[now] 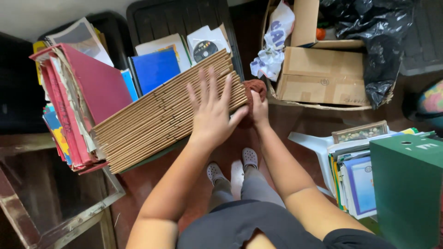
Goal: Cleaning and dusting archive folders with a cloth and placing them onto a wooden shelf.
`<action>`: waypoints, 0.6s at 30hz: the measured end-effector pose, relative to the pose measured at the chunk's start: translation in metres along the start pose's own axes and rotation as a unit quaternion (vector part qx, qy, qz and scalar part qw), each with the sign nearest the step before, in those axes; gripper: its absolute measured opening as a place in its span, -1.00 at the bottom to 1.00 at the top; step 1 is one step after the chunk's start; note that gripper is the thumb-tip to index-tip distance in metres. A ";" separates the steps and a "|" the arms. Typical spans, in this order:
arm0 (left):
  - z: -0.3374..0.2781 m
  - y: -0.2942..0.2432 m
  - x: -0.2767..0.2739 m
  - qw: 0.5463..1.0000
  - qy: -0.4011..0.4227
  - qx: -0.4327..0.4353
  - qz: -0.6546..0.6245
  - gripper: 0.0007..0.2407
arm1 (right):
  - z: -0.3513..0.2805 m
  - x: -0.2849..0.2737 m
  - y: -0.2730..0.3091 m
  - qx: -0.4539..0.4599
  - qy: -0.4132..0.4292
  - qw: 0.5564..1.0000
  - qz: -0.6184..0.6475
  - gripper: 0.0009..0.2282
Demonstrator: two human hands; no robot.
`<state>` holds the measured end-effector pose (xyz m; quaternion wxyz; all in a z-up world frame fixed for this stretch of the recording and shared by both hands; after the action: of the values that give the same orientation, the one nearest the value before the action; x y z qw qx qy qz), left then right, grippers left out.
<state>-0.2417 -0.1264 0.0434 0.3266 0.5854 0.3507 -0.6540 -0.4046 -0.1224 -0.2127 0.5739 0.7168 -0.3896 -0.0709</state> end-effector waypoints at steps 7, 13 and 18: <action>0.075 -0.023 0.020 0.992 -0.029 -0.046 0.112 -0.47 | 0.052 -0.018 -0.009 0.089 -0.076 0.993 0.010 -0.74; 0.107 -0.050 0.029 0.999 -0.023 -0.033 0.028 -0.37 | 0.083 -0.011 0.009 0.078 -0.077 0.993 0.040 -0.63; 0.120 -0.061 0.053 0.991 -0.057 -0.021 0.116 -0.56 | 0.063 0.056 0.062 0.005 0.164 0.982 0.088 -0.71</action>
<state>-0.3625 -0.1952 0.0036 0.4318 0.5770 0.2748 -0.6364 -0.4305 -0.2084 -0.1594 0.6305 0.6844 -0.3522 0.1005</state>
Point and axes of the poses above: each hand's wrist, its own z-axis towards the middle knuckle, its own x-axis out of the palm, y = z × x, the point moved 3 cm from there along z, towards the middle knuckle, and after that the axes turned 13 degrees about z, right-handed, at the moved point
